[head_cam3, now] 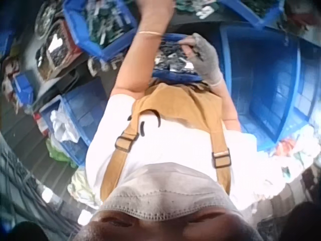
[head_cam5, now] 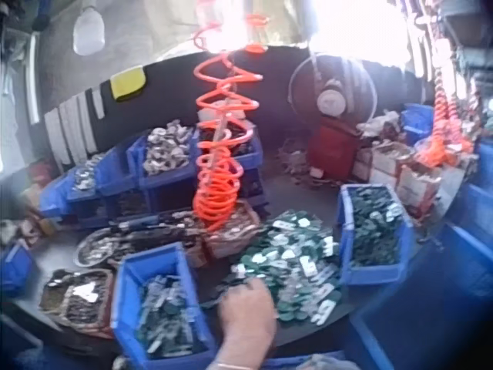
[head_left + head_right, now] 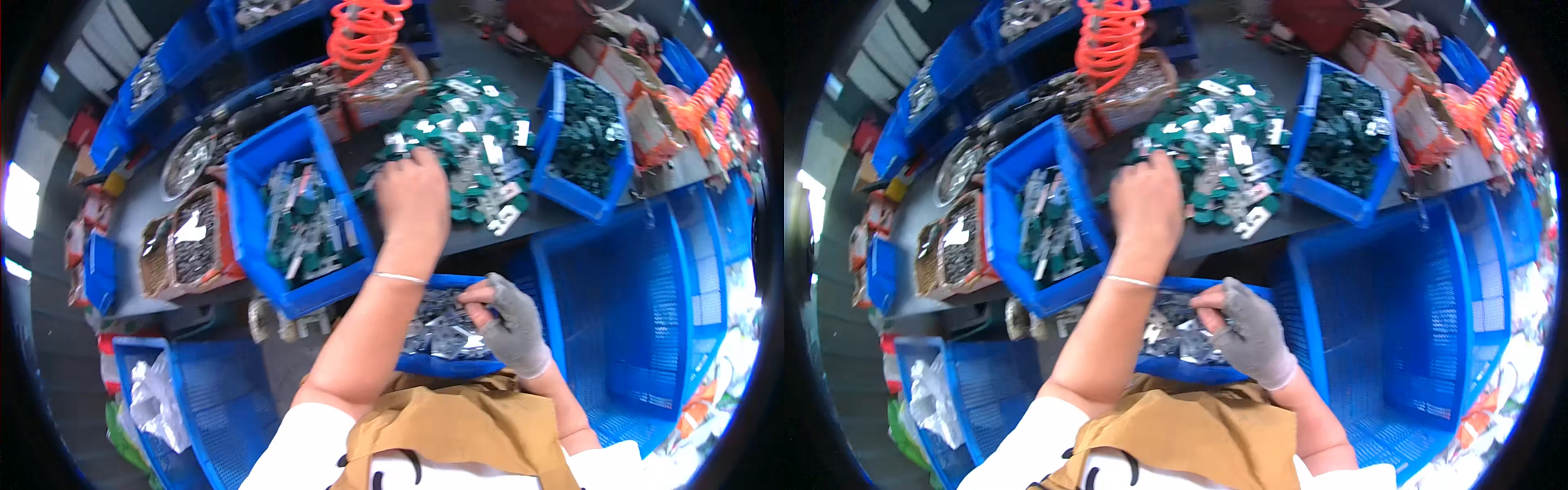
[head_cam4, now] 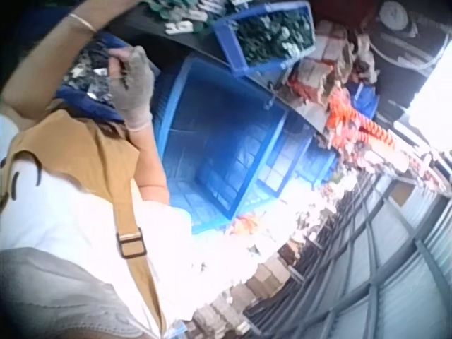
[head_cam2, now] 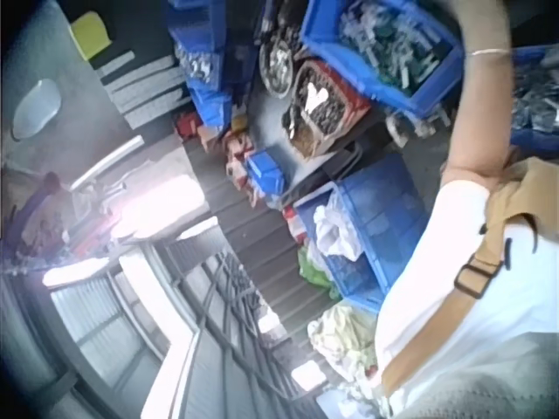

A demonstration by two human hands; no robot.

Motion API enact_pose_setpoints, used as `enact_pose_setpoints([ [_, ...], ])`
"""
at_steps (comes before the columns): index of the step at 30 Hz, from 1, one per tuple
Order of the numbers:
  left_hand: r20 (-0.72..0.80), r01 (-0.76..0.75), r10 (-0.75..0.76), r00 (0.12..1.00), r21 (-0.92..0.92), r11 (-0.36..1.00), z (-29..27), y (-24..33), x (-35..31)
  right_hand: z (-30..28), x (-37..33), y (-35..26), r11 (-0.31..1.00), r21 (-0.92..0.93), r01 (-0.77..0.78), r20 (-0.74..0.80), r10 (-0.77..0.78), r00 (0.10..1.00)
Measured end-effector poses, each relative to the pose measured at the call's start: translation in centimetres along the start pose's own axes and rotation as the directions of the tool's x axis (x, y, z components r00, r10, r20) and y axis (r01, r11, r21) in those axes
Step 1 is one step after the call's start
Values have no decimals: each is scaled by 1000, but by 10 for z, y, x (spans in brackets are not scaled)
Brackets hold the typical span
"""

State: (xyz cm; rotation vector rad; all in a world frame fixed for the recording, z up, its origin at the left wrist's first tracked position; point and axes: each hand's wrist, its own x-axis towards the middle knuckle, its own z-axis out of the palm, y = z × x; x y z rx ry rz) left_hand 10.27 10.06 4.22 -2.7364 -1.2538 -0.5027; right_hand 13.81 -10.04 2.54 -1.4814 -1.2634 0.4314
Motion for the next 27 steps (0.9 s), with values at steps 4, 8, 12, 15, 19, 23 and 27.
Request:
enact_pose_setpoints([
  [4,-83,19,-25,996,-76,997,-6,-7,1,-36,20,3,985,-125,-122,-125,106,986],
  [8,-143,-15,-15,990,-205,979,-12,0,-1,-97,58,38,802,-585,-117,-452,-203,869],
  [12,-259,-192,-191,947,-931,309,-30,16,-13,-123,94,61,508,-841,-189,-359,-261,896],
  [15,194,134,-158,968,-934,-330,-54,21,-30,-125,109,73,383,-900,-209,-295,-183,938],
  [19,495,454,96,863,-678,-578,-55,9,-53,-126,115,67,441,-874,-204,-322,-210,923],
  [23,589,535,201,783,-474,-699,-41,8,-80,-98,92,44,632,-755,-174,-392,-223,893],
  [27,662,561,277,696,-261,-786,-27,13,-106,-20,44,7,739,-661,130,-45,-212,976],
])
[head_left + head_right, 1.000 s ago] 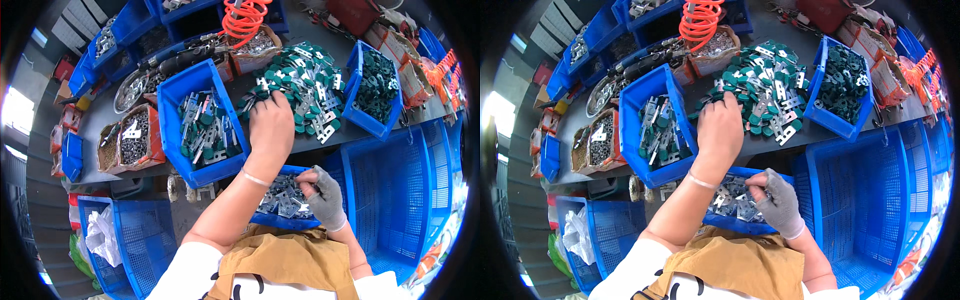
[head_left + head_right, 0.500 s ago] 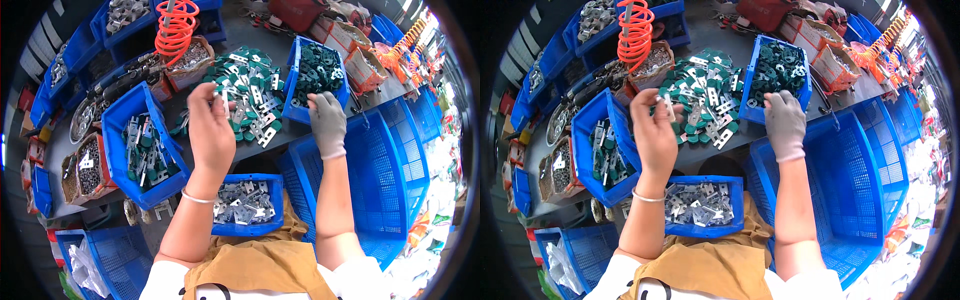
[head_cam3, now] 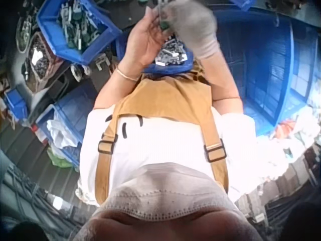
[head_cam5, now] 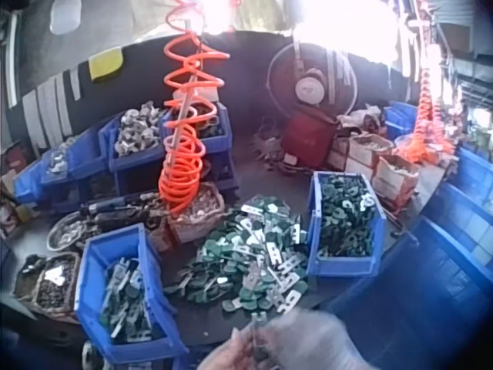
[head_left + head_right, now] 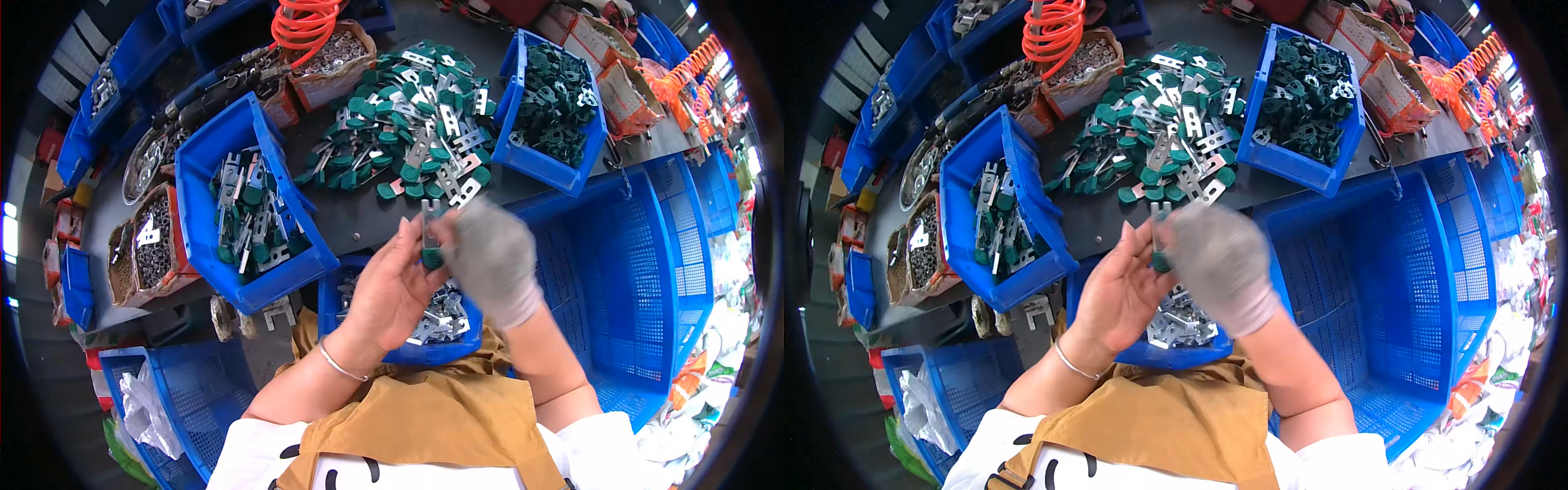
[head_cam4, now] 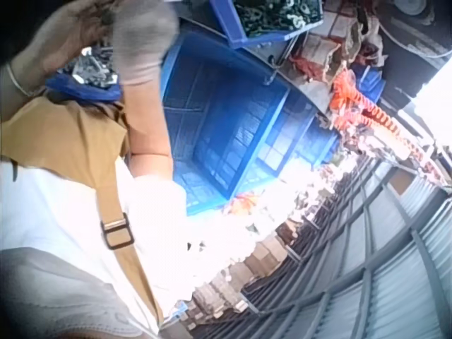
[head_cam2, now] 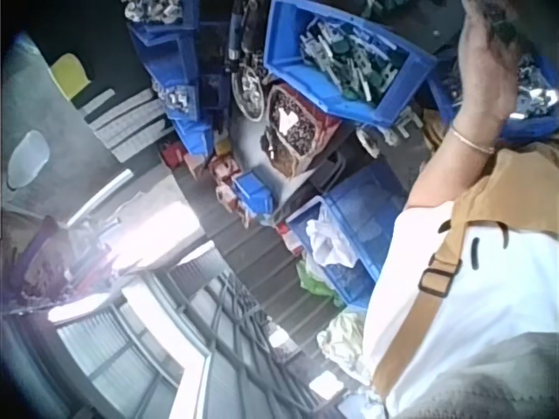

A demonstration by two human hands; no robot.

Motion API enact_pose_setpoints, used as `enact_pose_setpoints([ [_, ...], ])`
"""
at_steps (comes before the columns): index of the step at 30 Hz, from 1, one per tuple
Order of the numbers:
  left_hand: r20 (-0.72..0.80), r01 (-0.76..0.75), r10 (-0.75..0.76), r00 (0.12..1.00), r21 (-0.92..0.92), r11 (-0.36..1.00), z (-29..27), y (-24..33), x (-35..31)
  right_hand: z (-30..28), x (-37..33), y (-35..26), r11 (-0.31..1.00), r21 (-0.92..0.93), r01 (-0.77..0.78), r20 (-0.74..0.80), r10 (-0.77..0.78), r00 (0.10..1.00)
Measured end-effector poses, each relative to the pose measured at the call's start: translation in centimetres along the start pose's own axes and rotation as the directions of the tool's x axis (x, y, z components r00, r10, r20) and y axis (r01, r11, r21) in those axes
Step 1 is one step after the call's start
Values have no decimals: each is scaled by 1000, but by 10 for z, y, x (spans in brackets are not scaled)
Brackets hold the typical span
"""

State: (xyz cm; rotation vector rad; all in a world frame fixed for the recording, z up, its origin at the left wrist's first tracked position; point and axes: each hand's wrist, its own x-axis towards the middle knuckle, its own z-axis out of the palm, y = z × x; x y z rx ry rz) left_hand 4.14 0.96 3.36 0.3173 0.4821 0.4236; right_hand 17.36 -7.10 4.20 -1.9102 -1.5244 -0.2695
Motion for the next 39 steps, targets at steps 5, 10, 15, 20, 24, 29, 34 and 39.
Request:
enact_pose_setpoints([
  [5,-55,-144,159,986,211,967,-17,4,-2,6,-11,-28,978,-24,209,-68,-210,975],
  [10,6,-402,421,907,307,862,-10,21,-13,15,-68,-21,989,139,-57,360,3,933],
  [15,9,-231,239,971,296,927,-14,22,-10,29,-84,-28,993,67,-97,402,62,913],
  [20,-42,-107,123,992,270,957,-25,25,-17,14,-81,-22,671,575,-468,423,246,872],
  [24,-26,-32,44,999,337,941,-29,15,-26,0,-59,-6,889,433,-147,-37,181,983],
  [29,-14,-5,11,1000,345,938,-26,5,-30,-6,-47,0,978,-3,207,-141,-205,968],
  [34,18,-12,6,1000,388,922,-24,7,-39,-7,-38,-2,935,130,329,-71,-323,944],
  [39,169,-160,82,982,525,836,-39,14,-43,-6,-34,2,626,769,-127,196,-43,980],
])
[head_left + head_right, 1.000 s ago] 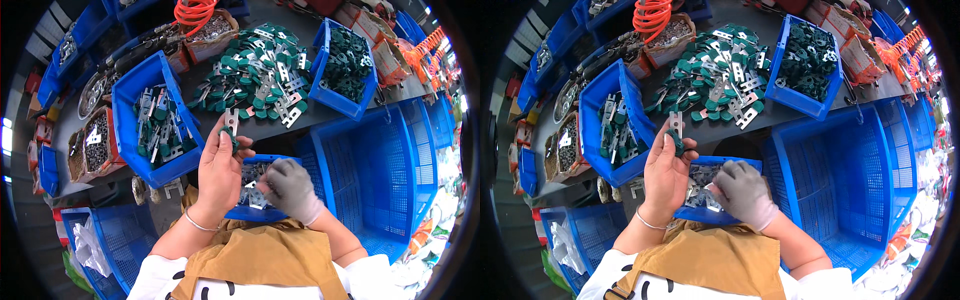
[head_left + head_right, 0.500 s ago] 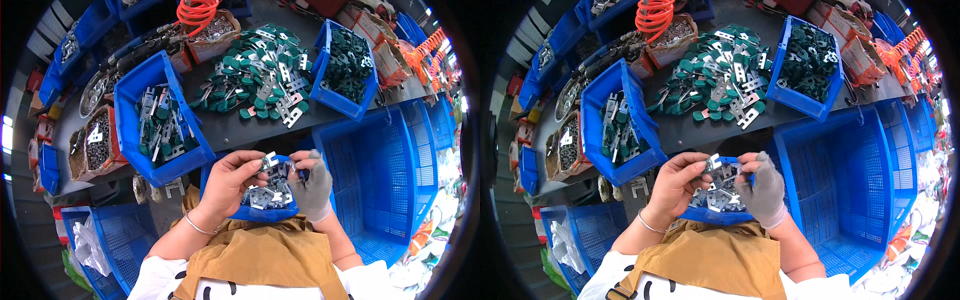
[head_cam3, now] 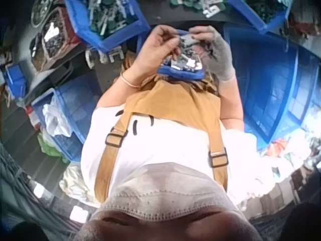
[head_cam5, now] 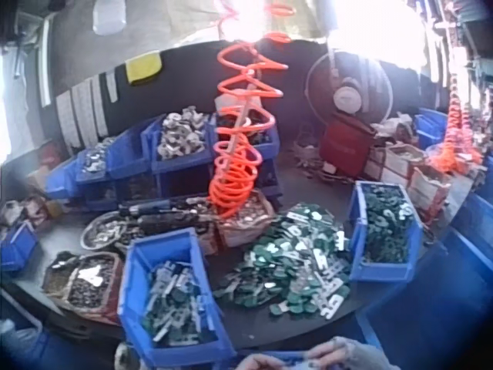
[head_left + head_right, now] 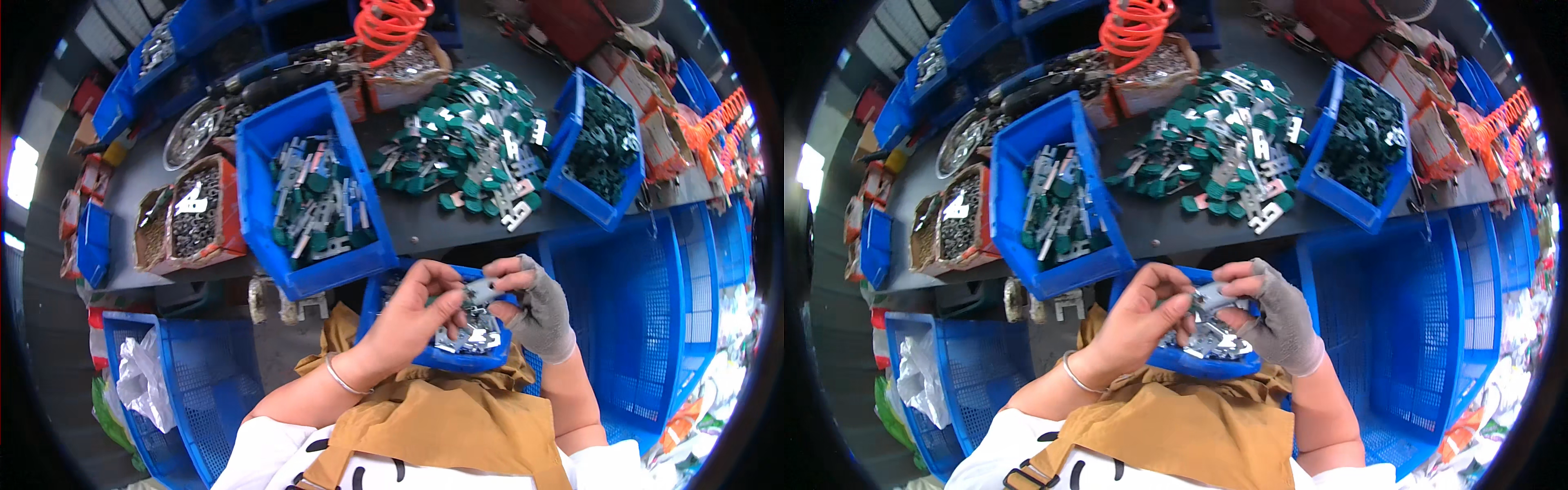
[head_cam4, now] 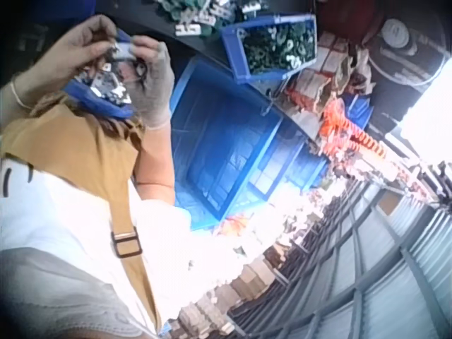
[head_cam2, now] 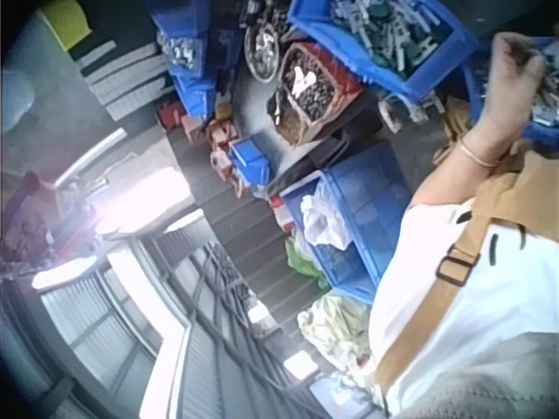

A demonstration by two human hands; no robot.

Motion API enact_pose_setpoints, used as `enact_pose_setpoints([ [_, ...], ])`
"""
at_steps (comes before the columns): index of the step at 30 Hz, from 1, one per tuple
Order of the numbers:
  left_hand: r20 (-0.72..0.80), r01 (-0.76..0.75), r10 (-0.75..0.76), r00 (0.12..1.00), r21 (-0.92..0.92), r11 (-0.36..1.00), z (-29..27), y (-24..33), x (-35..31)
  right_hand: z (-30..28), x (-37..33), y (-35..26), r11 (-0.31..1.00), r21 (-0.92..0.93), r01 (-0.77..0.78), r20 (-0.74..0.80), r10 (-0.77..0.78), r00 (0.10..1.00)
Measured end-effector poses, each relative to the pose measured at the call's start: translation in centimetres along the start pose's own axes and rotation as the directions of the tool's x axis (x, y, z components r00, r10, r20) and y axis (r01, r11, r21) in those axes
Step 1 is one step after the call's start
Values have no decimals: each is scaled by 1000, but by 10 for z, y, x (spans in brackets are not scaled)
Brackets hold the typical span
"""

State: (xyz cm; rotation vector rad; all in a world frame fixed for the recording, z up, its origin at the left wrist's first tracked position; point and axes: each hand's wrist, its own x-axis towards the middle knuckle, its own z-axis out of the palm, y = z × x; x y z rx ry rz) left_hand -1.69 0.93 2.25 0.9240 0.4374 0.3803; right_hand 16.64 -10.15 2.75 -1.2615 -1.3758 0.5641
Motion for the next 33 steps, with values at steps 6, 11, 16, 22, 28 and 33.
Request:
enact_pose_setpoints([
  [6,67,162,-169,983,103,981,-10,33,-33,38,26,-11,988,79,136,255,-152,955],
  [11,-16,-464,786,618,800,381,-63,90,-69,81,86,-34,885,-296,358,218,-302,928],
  [16,-254,-578,872,419,666,471,-86,104,-79,155,134,-21,420,-712,562,380,-443,812],
  [22,-106,-533,945,310,804,265,-105,89,-80,155,135,-24,384,-754,533,408,-362,838],
  [28,274,16,784,557,940,-340,-104,83,-81,134,111,-44,697,-656,290,231,-180,956],
  [33,242,104,728,642,913,-394,-107,75,-83,146,107,-37,621,-651,437,335,-282,899],
])
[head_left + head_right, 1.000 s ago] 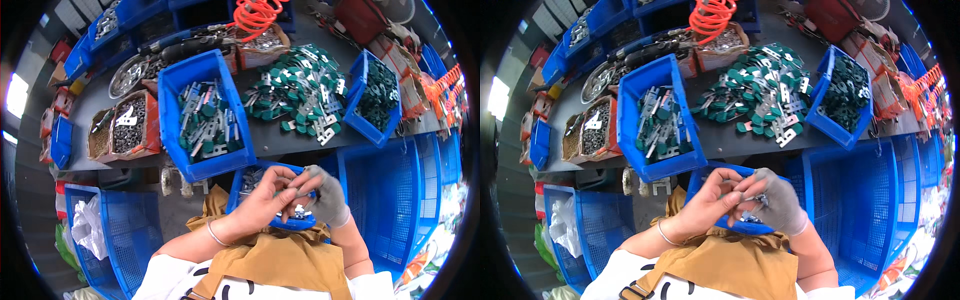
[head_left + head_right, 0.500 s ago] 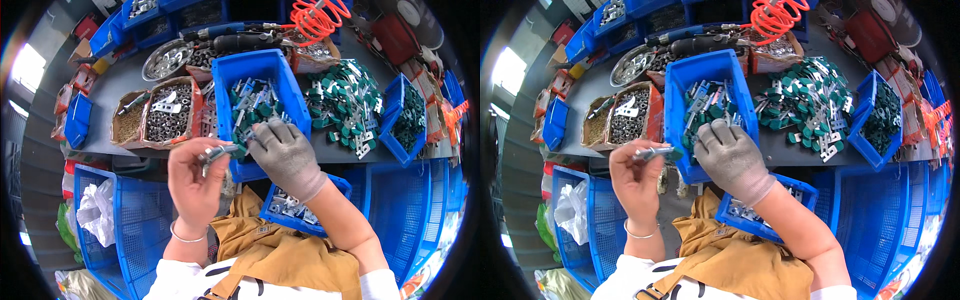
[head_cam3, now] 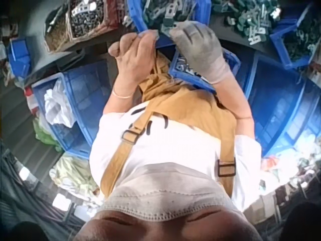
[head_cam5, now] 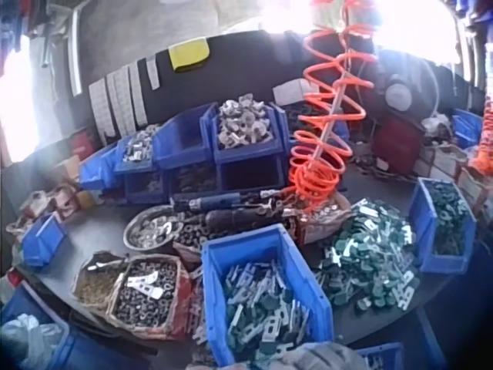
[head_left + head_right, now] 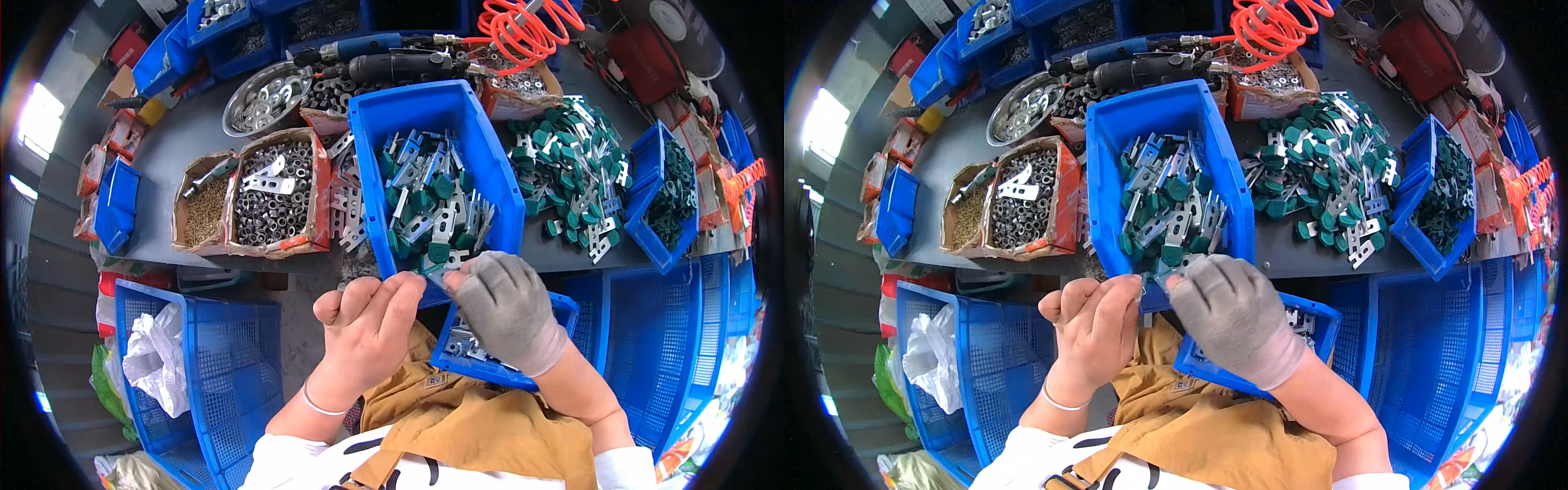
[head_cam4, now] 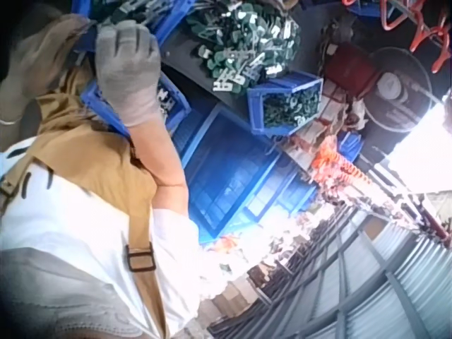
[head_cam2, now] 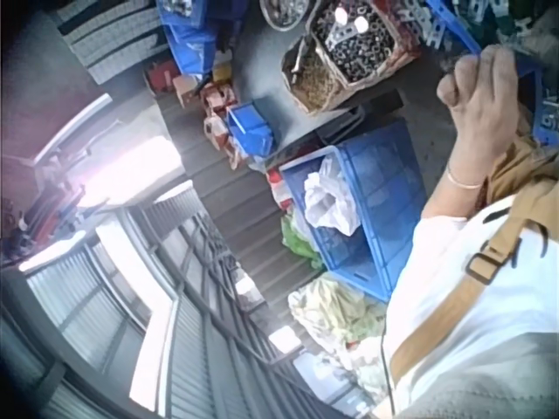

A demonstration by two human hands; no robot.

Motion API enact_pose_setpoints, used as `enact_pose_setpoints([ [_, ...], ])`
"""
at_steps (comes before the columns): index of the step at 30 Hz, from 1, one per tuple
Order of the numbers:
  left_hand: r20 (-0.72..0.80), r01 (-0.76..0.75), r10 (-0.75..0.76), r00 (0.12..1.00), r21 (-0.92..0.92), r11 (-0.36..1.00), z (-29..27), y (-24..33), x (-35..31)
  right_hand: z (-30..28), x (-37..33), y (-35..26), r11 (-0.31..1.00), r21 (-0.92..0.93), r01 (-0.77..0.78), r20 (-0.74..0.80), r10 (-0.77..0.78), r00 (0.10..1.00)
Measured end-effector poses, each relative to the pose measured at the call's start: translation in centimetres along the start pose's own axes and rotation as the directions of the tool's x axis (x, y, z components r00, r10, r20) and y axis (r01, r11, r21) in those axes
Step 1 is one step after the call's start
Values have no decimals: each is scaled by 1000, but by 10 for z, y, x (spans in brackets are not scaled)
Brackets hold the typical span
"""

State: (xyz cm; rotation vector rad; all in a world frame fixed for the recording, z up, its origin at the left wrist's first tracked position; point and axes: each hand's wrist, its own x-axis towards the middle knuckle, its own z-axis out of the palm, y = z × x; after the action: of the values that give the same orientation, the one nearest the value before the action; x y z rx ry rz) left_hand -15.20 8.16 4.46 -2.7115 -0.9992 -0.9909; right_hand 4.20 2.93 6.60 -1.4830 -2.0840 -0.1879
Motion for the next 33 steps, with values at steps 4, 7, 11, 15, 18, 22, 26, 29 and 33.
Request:
enact_pose_setpoints([
  [4,104,-14,7,995,69,998,-8,9,9,6,1,-2,999,41,22,-2,-22,1000],
  [7,84,-17,10,996,86,996,-3,7,11,-11,7,11,980,180,-79,63,69,996],
  [11,88,-20,12,996,92,996,-2,7,11,-25,20,12,983,-186,0,182,35,983],
  [15,103,-18,5,995,125,992,-2,7,16,-25,27,9,983,-179,-28,294,81,952],
  [18,118,-17,2,993,125,992,-5,7,16,-15,27,7,975,-215,-48,284,109,953],
  [22,91,-10,-2,996,129,992,-3,8,13,-9,32,2,973,-198,-122,299,179,937],
  [26,83,27,-38,996,130,991,-3,10,14,-8,34,-4,946,-272,-176,240,244,940],
  [29,87,22,-32,996,115,993,-2,8,14,-14,32,-16,911,-395,-121,177,205,963],
  [33,96,8,-21,995,134,991,-3,9,14,-20,27,-13,930,-154,-334,151,356,922],
])
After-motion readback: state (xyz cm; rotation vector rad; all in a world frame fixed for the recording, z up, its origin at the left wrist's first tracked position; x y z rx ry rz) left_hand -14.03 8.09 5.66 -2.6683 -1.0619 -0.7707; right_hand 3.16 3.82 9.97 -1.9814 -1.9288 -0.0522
